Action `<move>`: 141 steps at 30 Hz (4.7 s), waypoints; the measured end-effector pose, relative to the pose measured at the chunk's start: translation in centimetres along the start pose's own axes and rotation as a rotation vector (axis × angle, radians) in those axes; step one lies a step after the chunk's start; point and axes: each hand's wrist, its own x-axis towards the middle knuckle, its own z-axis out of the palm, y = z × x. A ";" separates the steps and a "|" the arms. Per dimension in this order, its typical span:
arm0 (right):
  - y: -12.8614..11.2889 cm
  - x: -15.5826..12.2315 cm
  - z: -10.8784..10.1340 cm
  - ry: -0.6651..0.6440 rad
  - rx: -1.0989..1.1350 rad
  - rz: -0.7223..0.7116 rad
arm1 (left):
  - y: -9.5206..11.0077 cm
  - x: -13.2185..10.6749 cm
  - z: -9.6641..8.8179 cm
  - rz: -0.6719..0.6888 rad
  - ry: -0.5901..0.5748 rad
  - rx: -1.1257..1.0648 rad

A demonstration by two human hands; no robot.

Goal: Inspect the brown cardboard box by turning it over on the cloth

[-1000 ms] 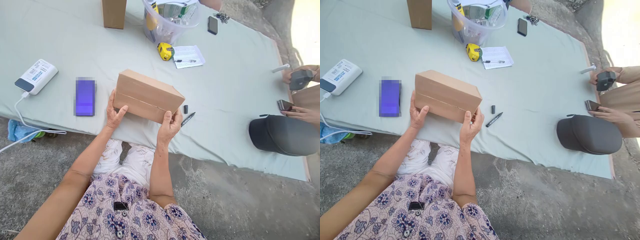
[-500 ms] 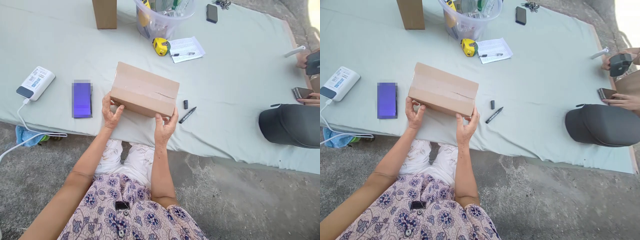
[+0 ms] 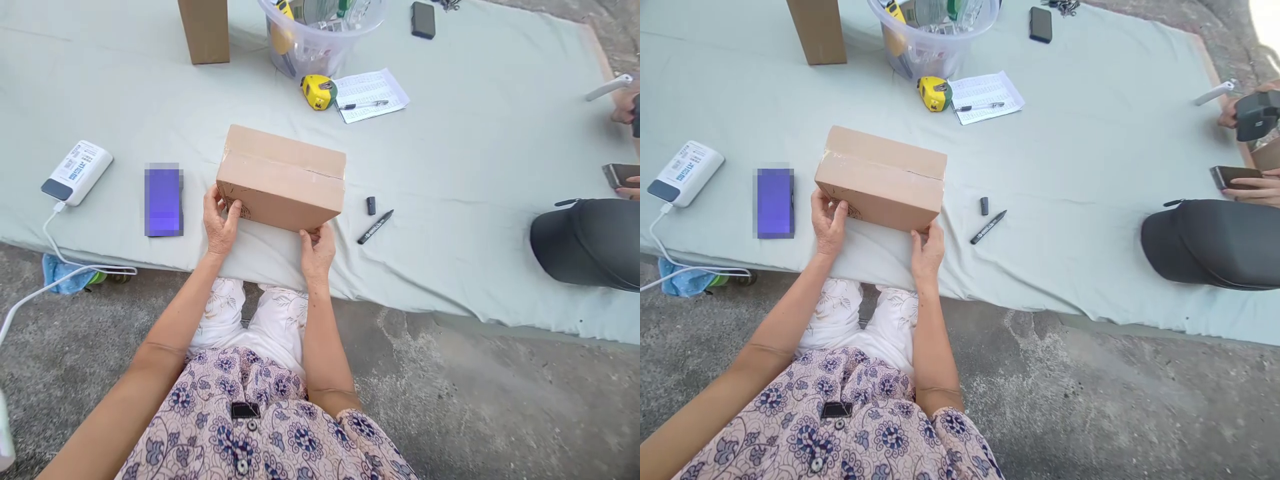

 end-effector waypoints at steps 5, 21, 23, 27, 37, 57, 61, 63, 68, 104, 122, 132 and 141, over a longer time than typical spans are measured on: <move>0.4 -0.6 0.2 0.061 -0.138 -0.052 | -0.1 0.3 0.3 -0.070 0.071 -0.024; 0.3 -1.8 -0.5 0.280 0.240 -0.125 | 1.3 -0.1 -0.6 0.232 0.055 0.137; 0.6 -1.7 -0.4 0.263 0.251 -0.154 | 1.3 -0.1 -0.7 0.268 0.053 0.164; 0.8 -1.8 -0.4 0.234 0.222 -0.196 | 1.2 -0.2 -0.9 0.325 0.079 0.182; 0.8 -1.8 -0.6 0.237 0.180 -0.261 | 1.0 -0.5 -1.0 0.316 0.058 0.181; 0.5 -1.8 -0.4 0.187 0.263 -0.188 | 1.2 -0.3 -0.8 0.198 -0.007 0.125; 0.7 -1.8 -0.3 0.219 0.285 -0.188 | 1.0 -0.4 -0.6 0.168 0.025 0.147; 0.7 -1.8 -0.4 0.214 0.272 -0.186 | 0.9 -0.4 -0.5 0.161 0.035 0.135; 0.5 -1.9 -0.7 0.204 0.220 -0.189 | 0.9 -0.3 -0.5 0.178 0.032 0.052; -5.9 2.4 -2.3 0.153 0.044 -0.234 | 7.2 2.3 -0.8 0.028 -0.101 0.041; -4.8 4.1 0.3 0.291 0.093 -0.318 | 6.3 3.0 0.5 -0.042 -0.064 0.003; -7.6 3.3 0.0 0.286 -0.094 -0.192 | 8.7 0.7 2.9 -0.085 0.149 0.081; -9.3 2.5 1.4 0.304 -0.316 -0.211 | 10.6 0.2 4.0 -0.110 0.125 0.281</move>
